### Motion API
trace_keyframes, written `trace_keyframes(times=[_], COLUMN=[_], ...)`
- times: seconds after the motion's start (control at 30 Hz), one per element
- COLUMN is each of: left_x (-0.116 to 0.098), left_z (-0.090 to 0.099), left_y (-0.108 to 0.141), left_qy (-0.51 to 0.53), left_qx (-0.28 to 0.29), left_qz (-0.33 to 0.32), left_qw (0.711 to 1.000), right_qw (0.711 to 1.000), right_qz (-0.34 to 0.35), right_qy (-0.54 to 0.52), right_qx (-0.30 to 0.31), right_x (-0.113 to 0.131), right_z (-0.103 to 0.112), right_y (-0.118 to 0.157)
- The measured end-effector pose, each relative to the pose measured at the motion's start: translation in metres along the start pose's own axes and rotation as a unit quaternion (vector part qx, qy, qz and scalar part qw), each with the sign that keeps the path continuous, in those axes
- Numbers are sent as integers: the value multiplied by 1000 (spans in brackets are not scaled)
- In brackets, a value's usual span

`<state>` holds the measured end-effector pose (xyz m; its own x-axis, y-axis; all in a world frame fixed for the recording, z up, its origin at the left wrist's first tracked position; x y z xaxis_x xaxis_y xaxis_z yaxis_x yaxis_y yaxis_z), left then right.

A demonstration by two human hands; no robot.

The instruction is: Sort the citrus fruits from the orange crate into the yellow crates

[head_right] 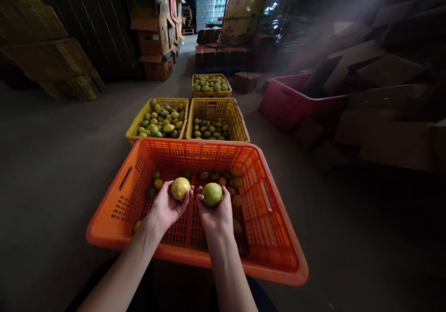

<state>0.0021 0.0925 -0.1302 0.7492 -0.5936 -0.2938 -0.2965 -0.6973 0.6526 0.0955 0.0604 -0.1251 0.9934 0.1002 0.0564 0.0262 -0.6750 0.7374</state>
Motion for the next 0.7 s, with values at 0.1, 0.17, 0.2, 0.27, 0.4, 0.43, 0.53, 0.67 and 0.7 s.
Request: trace_keyframes(times=[0.1,0.17,0.2,0.27,0.4,0.43,0.53,0.67,0.7], left_x=[0,0,0,1,2,2,2,3,3], left_z=[1,2,3,4,7,7,7,7,7], left_y=[-1,-2,-2,-3,-6,-6,-6,-5,-5], left_qy=[-1,1,5,18,32,33,35,41,42], left_qx=[-1,-9,-14,-21,-36,-40,-45,-46,-46], left_qz=[-1,-4,-4,-4,-9,-10,-7,1,1], left_qw=[1000,1000,1000,1000,999,999,998,998,998], right_qw=[999,999,999,1000,997,996,996,997,997], right_qz=[16,15,8,-12,-61,-68,-76,-71,-66], right_qy=[23,27,26,25,42,45,41,33,32], right_qx=[24,23,20,15,26,29,25,8,7], right_x=[3,2,1,-3,-13,-15,-16,-14,-13], right_z=[-4,-4,-3,-2,-3,-3,-3,0,0], right_y=[3,2,1,-1,-4,-5,-4,-3,-3])
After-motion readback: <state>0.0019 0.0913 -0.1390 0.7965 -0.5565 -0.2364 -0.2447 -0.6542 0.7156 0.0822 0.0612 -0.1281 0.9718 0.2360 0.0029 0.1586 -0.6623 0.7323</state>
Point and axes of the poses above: each hand's wrist, its own y-axis away from the middle knuckle, its own z-axis out of the back of the hand, x = y × z, the point moved 7 cm from there along -y, towards the middle knuckle, and after that the axes turned 14 degrees about -z, right-handed, at the moved point
